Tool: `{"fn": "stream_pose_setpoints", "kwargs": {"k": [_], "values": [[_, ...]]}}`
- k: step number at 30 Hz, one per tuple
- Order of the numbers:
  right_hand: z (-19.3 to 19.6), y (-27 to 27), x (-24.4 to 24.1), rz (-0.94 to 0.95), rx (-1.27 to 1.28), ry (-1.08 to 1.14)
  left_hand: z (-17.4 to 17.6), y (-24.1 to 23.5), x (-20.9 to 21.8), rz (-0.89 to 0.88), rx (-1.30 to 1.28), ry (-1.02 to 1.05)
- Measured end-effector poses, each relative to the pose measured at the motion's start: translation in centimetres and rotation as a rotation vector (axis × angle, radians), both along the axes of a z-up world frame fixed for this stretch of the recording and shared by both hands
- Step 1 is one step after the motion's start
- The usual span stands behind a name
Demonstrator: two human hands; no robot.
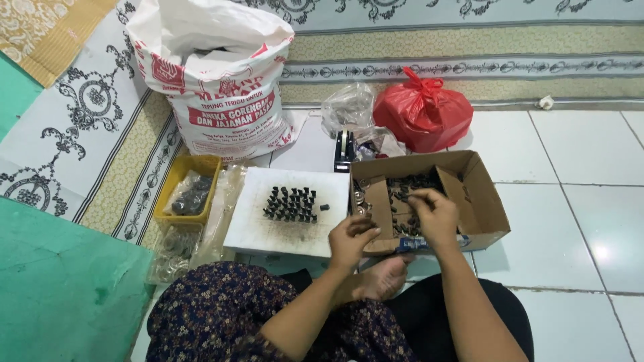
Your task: Picking up small black pins or toothpicks from a box and inserting them into a grid of holes on a white block.
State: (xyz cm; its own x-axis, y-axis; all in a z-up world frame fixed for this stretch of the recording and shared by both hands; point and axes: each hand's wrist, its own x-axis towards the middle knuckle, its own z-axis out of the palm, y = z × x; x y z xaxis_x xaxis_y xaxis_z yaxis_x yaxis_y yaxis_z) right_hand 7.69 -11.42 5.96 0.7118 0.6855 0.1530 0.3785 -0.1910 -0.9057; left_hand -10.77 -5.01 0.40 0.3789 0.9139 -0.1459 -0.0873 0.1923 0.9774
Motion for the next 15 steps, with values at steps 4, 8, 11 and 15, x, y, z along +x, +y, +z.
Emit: {"fn": "stream_pose_setpoints", "kwargs": {"k": [4, 8, 11, 15], "values": [[1.1, 0.3, -4.6, 0.139, -0.004, 0.249, 0.7, -0.1, -2.4, 0.01, -0.132, -0.053], [0.1, 1.5, -6.2, 0.312, 0.098, 0.104, 3.1, -0.2, -3.8, -0.01, -0.166, -0.127], [-0.1, 1.7, -7.3, 0.385, 0.153, -0.006, 4.8, -0.1, -4.9, -0.014, -0.166, -0.117], [-0.5, 1.9, -8.3, 0.412, 0.168, -0.168, 4.1, 0.7, -5.7, -0.019, -0.156, -0.104]]}}
